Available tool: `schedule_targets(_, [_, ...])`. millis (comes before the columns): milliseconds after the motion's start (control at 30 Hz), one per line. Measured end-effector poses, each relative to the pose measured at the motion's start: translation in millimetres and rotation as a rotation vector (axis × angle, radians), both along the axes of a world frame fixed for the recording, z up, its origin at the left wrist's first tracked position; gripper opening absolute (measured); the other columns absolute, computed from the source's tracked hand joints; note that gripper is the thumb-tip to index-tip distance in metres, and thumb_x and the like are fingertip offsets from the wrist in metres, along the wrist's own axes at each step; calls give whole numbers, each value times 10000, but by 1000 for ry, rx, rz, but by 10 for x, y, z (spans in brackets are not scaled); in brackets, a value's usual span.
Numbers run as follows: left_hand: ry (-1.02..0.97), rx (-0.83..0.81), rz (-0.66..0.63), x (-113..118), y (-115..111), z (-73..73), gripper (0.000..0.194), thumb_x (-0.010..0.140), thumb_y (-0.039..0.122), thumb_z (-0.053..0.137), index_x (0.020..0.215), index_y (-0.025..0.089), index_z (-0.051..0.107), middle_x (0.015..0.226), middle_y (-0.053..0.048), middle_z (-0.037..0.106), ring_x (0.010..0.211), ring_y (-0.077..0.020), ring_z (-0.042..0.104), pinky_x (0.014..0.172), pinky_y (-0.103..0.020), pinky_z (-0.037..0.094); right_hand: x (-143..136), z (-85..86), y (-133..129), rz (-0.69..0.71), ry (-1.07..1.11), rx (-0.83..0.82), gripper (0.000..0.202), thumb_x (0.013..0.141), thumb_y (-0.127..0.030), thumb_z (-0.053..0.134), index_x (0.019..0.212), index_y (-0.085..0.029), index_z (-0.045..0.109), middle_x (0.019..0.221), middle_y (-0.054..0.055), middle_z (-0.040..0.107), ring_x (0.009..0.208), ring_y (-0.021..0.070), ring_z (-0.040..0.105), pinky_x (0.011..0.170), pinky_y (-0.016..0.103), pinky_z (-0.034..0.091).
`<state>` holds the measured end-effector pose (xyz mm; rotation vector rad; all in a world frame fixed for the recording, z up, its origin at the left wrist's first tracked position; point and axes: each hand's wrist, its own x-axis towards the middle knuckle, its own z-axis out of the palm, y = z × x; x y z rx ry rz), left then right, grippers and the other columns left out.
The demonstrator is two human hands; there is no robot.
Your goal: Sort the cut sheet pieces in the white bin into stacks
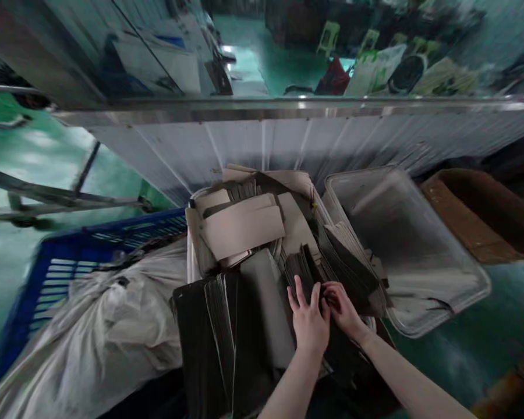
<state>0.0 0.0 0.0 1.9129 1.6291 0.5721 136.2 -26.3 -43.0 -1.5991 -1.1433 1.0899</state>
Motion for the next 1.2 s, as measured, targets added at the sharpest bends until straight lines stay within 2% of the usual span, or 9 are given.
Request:
schedule_targets(133, [-29, 28, -9, -23, 14, 32, 516, 846, 187, 510, 1303, 420, 452, 1554, 44, -55, 1404, -325, 134, 1103, -539, 276, -99, 29, -8, -133, 177, -81, 387, 822, -263, 559, 1196, -279, 458, 1251, 58, 488, 1068, 184, 568, 982, 387, 435])
schedule_targets(367, [-81, -22, 51, -41, -15, 33, 283, 788, 298, 595, 1064, 281, 657, 1558, 22, 38, 1389, -396, 119, 1057, -560, 332, 83, -77, 51, 133, 132, -435, 356, 784, -316, 549, 1113, -188, 595, 1089, 88, 650, 1033, 235, 607, 948, 408, 446])
schedule_targets(467, [-130, -47, 73, -37, -24, 5, 260, 762, 287, 611, 1016, 272, 666, 1557, 18, 51, 1396, -397, 71, 1069, -577, 298, 302, -52, 580, 319, -84, -567, 251, 760, -285, 525, 932, -167, 664, 907, 76, 693, 842, 234, 659, 810, 405, 509])
schedule_targets(533, [-158, -62, 82, -40, -35, -15, 257, 752, 266, 610, 1003, 273, 665, 1558, 20, 41, 1400, -392, 47, 1076, -574, 284, 311, 81, 1207, 327, -382, -410, 219, 787, -268, 481, 859, -176, 667, 857, 68, 687, 788, 221, 655, 770, 392, 514])
schedule_targets(600, [-172, -73, 91, -45, -50, -35, 275, 738, 262, 617, 1009, 275, 661, 1559, 19, 37, 1400, -393, 30, 1072, -569, 289, 104, 235, 1934, 284, -639, -29, 268, 842, -287, 450, 1019, -200, 631, 988, 75, 665, 924, 223, 627, 868, 398, 474])
schedule_targets(667, [-174, -81, 105, -47, -67, -61, 285, 724, 257, 624, 1005, 279, 662, 1558, 21, 47, 1399, -400, 26, 1064, -571, 299, -310, 303, 2608, 491, -766, 232, 373, 861, -300, 471, 1219, -221, 536, 1232, 88, 570, 1135, 230, 534, 983, 397, 401])
schedule_targets(800, [-177, -48, 113, -35, -97, -162, 291, 697, 285, 646, 986, 295, 668, 1553, 20, 96, 1391, -418, 56, 1029, -577, 348, -1310, 53, 3467, 979, -1086, 342, 1052, 575, -377, 796, 1441, -166, 238, 1522, 165, 147, 1380, 329, 198, 1107, 455, 208])
schedule_targets(967, [-138, 46, 180, 8, -128, -336, 301, 608, 341, 717, 904, 293, 691, 1531, 9, 207, 1378, -435, 122, 971, -562, 424, -1904, -303, 3848, 1088, -1390, 272, 1371, 363, -413, 871, 1459, -74, 120, 1490, 247, 177, 1392, 373, 100, 1131, 474, 14])
schedule_targets(1200, [-126, 86, 321, 82, -111, -389, 327, 485, 318, 773, 802, 292, 696, 1500, -12, 291, 1364, -441, 174, 951, -564, 428, -2065, -21, 3726, 918, -1427, 266, 1203, 486, -280, 845, 1449, -88, 150, 1305, 217, 439, 1233, 365, 386, 1092, 461, 183])
